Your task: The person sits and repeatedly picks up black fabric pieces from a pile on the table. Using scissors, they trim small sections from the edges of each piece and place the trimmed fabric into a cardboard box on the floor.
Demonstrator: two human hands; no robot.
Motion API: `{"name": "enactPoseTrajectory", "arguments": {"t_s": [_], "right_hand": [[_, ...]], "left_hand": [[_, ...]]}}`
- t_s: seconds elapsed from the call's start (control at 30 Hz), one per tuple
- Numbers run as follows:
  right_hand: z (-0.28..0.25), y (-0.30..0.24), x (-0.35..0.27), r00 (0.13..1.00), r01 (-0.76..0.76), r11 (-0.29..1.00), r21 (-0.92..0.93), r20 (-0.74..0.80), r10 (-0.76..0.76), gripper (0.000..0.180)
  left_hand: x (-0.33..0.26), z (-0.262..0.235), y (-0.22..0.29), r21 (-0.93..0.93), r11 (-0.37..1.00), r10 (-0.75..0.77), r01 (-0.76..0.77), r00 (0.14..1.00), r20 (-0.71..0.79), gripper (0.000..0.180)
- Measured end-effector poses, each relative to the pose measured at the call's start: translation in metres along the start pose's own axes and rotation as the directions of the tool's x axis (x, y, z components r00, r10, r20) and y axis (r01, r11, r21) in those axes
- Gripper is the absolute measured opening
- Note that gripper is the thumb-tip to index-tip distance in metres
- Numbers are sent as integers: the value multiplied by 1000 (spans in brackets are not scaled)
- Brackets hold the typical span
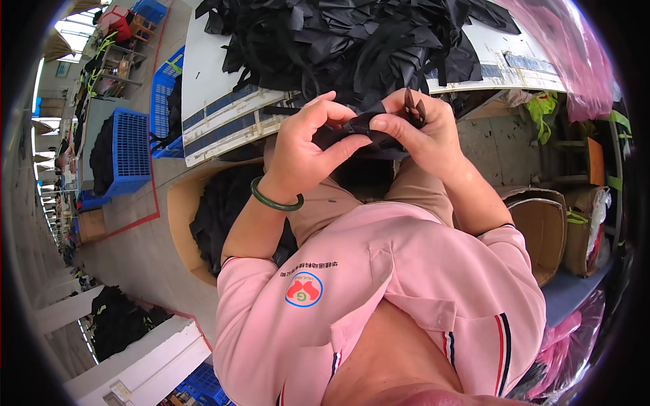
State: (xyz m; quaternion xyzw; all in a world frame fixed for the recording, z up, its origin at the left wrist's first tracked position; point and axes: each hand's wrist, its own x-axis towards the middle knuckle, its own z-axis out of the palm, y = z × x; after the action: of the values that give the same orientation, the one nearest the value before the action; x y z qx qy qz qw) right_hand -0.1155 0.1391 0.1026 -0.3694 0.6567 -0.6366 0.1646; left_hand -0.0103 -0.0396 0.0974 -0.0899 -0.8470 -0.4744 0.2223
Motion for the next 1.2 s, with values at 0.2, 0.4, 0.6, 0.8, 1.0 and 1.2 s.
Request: {"name": "enactPoseTrajectory", "arguments": {"t_s": [0.2,0.4,0.6,0.8,1.0,1.2], "right_hand": [[-5,12,-6,999,38,999,27,-20,-37,20],[-13,-12,4,977,207,955,-214,106,-188,22],[-27,-2,7,928,60,997,-55,370,-35,12],[-9,19,6,914,-29,792,610,337,-226,5],[-1,29,4,891,-249,784,569,453,-45,14],[-2,26,-1,924,-177,850,496,380,-29,11]], "left_hand": [[0,1,2,-33,988,-149,149,989,22,19],[3,-7,11,-1,964,-263,266,953,147,20],[3,-16,4,-141,982,-78,124,953,292,18],[-24,5,-25,-783,231,-273,578,811,518,21],[-21,56,-34,-671,-63,-47,739,670,741,27],[-33,85,-41,-695,288,-254,658,753,607,20]]}}
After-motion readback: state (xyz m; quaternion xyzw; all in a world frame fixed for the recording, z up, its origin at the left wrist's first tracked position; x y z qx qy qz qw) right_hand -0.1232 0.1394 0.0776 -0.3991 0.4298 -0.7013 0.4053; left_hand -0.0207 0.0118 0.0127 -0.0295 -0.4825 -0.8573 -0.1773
